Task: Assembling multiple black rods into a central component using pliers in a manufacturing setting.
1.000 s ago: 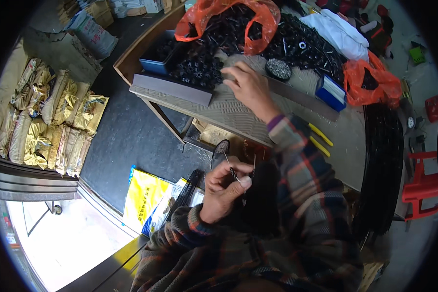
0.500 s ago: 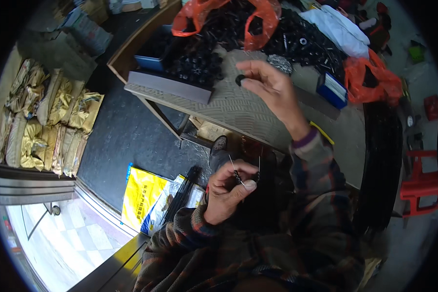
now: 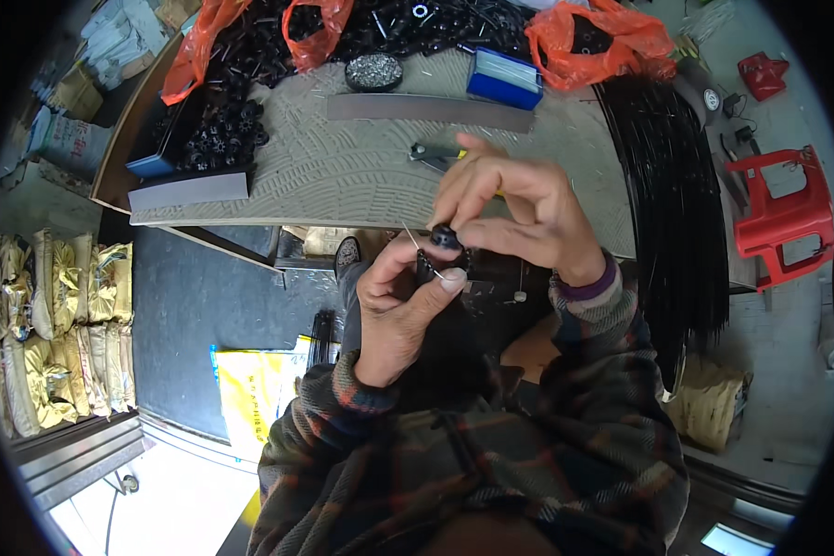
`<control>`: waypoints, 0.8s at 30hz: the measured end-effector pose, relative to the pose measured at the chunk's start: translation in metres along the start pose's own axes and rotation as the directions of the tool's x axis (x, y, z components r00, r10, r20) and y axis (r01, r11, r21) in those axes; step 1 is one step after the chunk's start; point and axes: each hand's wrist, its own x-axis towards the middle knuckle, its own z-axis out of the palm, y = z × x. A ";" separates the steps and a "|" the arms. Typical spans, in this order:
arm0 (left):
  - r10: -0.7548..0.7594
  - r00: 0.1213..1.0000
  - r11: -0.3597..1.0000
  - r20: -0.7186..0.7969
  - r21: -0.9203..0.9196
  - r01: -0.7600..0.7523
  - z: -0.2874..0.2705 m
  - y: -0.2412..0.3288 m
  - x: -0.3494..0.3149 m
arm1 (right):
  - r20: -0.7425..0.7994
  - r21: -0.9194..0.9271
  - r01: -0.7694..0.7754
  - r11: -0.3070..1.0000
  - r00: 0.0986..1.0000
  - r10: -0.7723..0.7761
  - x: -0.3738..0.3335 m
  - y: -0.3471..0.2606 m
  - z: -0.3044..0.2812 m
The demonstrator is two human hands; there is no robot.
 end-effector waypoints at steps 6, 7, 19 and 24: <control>0.049 0.998 0.999 -0.027 0.018 -0.048 0.002 -0.011 0.002 | -0.042 -0.036 0.026 0.999 0.999 -0.027 -0.010 0.005 -0.002; 0.029 0.999 1.000 -0.025 -0.010 -0.029 0.003 -0.010 0.001 | -0.017 -0.135 0.081 0.988 0.996 -0.084 -0.010 0.001 -0.003; -0.101 0.994 0.992 -0.039 -0.085 0.098 -0.008 -0.007 0.002 | -0.263 -0.502 0.076 0.862 0.936 -0.235 -0.021 -0.004 0.028; -0.053 0.997 0.999 -0.050 0.007 0.053 0.000 -0.002 0.001 | -0.266 -0.410 0.144 0.901 0.926 -0.269 -0.024 -0.004 0.020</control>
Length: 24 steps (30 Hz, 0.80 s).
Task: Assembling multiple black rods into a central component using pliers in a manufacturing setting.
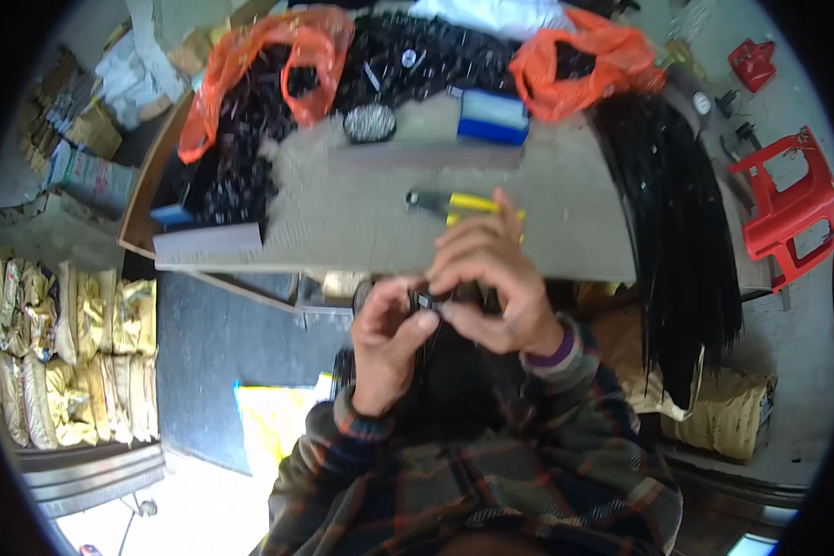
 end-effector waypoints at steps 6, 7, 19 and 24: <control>0.034 0.999 0.999 0.000 0.008 -0.034 -0.001 0.004 -0.002 | -0.054 0.036 0.079 0.996 0.996 -0.077 -0.011 0.005 0.011; 0.032 0.999 0.999 -0.001 -0.001 -0.032 -0.002 0.004 -0.001 | -0.065 0.036 0.081 0.996 0.995 -0.078 -0.012 0.006 0.012; 0.075 0.997 0.996 0.016 -0.043 -0.074 -0.017 0.014 -0.002 | 0.180 0.829 -0.365 0.423 0.892 0.415 -0.040 0.017 0.055; 0.061 0.981 0.997 0.182 0.033 -0.069 -0.033 0.031 -0.015 | 0.296 0.805 -0.407 0.432 0.906 0.302 -0.038 -0.004 0.054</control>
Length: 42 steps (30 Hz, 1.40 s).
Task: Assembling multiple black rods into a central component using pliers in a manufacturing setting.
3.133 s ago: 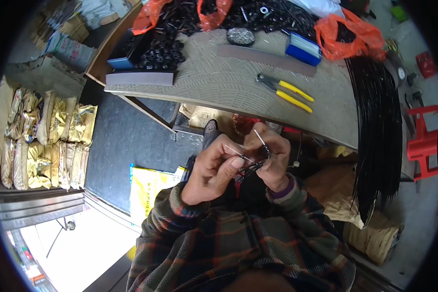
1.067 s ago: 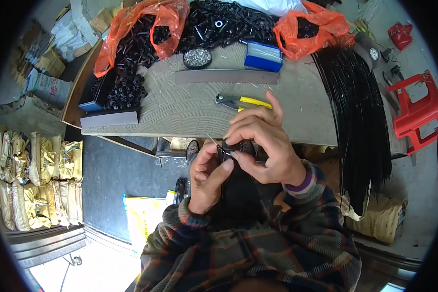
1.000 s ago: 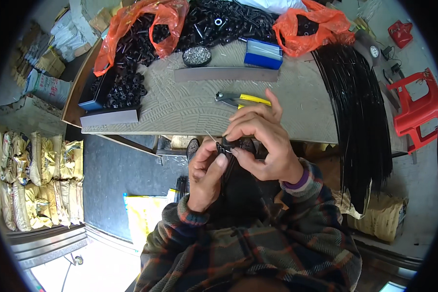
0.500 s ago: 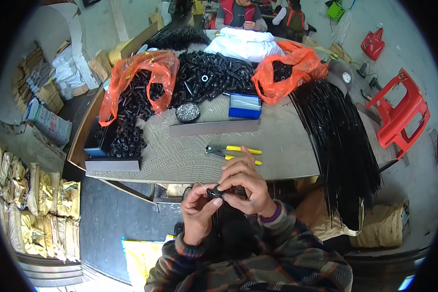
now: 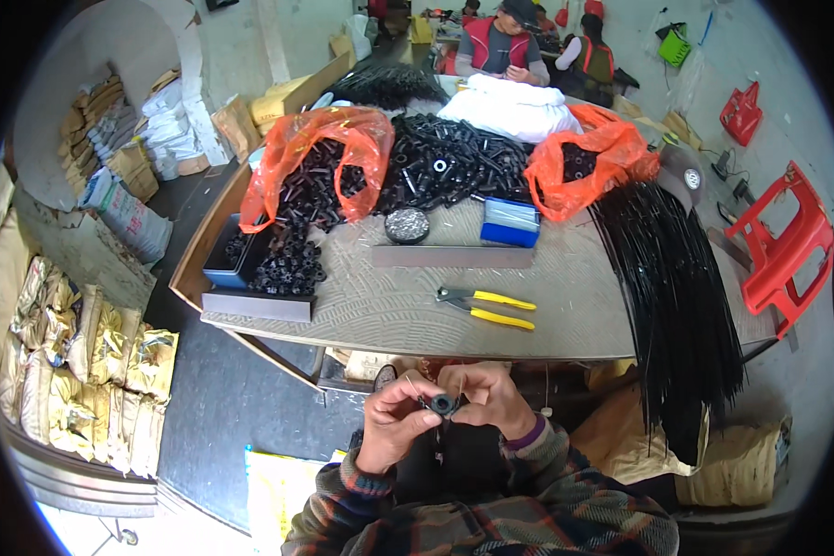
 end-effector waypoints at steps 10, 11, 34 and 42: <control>0.015 0.997 0.990 -0.079 0.142 -0.003 -0.004 0.006 -0.018 | 0.028 -0.408 0.128 0.904 0.991 -0.127 0.001 -0.011 0.019; -0.015 0.989 0.999 -0.146 0.047 0.022 0.001 0.007 -0.018 | 0.012 -0.475 0.140 0.869 0.988 -0.153 0.003 -0.011 0.020; 0.021 0.999 0.993 -0.046 0.120 -0.015 -0.020 0.009 -0.040 | 0.280 -0.272 -0.057 0.961 0.950 0.136 0.018 -0.002 0.018; 0.066 0.982 0.993 -0.176 0.108 -0.048 -0.029 -0.005 -0.046 | -0.010 -0.852 0.302 0.427 0.807 -0.590 -0.015 0.034 0.054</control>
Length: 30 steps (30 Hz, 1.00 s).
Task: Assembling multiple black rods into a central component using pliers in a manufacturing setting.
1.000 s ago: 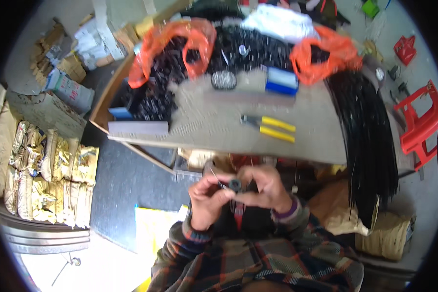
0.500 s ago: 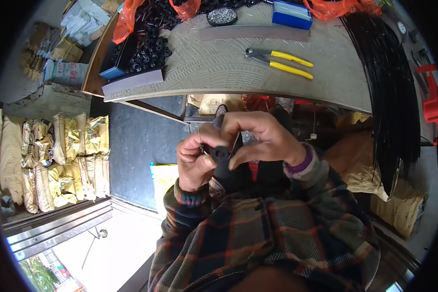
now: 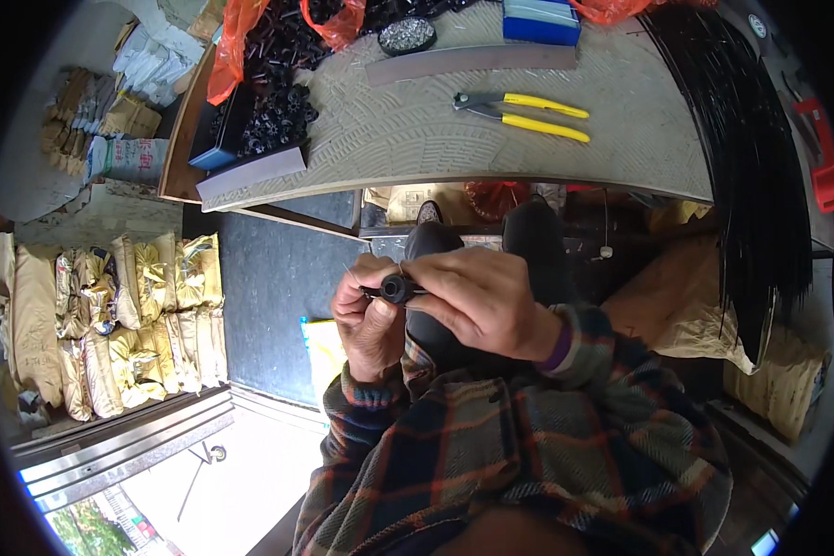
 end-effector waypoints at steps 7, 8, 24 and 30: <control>-0.110 0.990 0.990 -0.086 -0.101 0.101 0.003 -0.003 0.000 | 0.041 0.093 -0.098 0.991 0.995 0.094 -0.002 0.007 0.004; -0.108 0.983 0.993 -0.146 -0.058 0.100 0.005 -0.005 0.000 | 0.054 0.198 -0.185 0.963 0.983 0.177 -0.001 0.011 0.005; 0.246 0.954 0.722 0.173 0.623 -0.299 -0.004 0.012 -0.022 | 0.015 0.160 -0.076 0.984 0.997 0.075 -0.031 0.023 0.024; 0.253 0.950 0.672 0.184 0.673 -0.309 -0.002 0.014 -0.018 | 0.063 0.180 -0.025 0.983 0.998 0.014 -0.033 0.022 0.026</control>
